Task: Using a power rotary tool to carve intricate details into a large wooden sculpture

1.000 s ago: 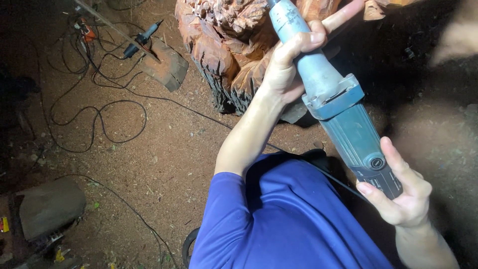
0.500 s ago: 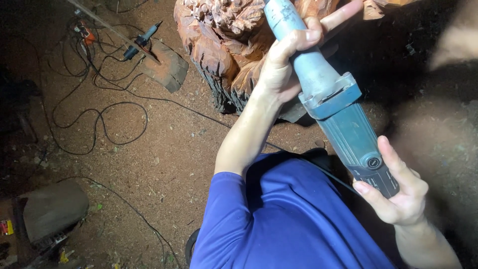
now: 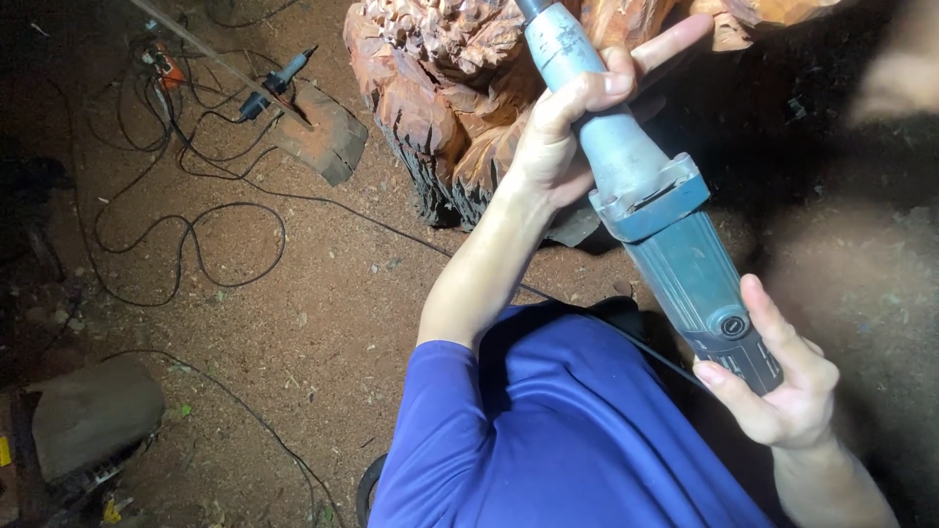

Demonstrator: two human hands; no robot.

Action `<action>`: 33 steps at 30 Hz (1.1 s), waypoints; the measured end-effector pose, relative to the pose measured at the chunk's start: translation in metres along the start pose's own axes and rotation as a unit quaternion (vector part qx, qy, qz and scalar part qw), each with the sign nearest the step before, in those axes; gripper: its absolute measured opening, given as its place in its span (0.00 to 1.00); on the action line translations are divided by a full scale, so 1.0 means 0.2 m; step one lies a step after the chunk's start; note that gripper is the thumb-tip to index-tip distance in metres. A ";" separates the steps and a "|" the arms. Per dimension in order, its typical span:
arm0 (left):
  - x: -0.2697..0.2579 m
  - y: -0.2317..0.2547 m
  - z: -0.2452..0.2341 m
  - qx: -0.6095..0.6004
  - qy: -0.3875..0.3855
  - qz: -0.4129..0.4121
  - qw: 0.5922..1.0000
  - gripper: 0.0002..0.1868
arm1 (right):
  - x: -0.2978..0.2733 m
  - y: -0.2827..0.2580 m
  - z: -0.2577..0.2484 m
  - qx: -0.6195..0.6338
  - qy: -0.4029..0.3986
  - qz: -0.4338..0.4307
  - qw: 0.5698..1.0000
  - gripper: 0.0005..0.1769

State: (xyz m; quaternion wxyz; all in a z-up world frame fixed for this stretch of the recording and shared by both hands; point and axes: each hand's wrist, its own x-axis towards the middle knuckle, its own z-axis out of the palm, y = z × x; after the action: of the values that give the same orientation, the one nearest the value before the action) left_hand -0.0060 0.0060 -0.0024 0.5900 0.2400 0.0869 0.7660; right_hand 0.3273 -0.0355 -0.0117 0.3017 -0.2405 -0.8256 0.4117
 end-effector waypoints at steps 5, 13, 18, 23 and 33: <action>-0.01 -0.01 0.00 0.024 0.015 0.006 1.000 0.09 | -0.01 0.00 -0.02 -0.012 0.001 0.008 1.000 0.49; 0.00 -0.02 0.00 0.028 0.007 0.019 0.999 0.08 | -0.01 0.00 -0.02 -0.004 -0.005 0.000 1.000 0.50; -0.01 -0.03 0.00 0.032 0.015 -0.006 0.999 0.08 | -0.03 0.02 -0.03 -0.014 -0.002 0.007 1.000 0.50; -0.01 -0.01 0.00 0.056 0.013 0.004 0.998 0.10 | -0.02 0.00 -0.02 0.004 -0.006 0.001 1.000 0.49; -0.01 0.00 0.04 0.034 0.020 0.009 0.999 0.10 | -0.03 0.00 -0.02 -0.007 -0.001 0.011 1.000 0.49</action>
State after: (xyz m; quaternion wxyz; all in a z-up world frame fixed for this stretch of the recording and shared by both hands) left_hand -0.0019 0.0031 0.0042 0.5726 0.2451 0.1222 0.7727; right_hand 0.3344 -0.0360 -0.0113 0.2945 -0.2516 -0.8261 0.4092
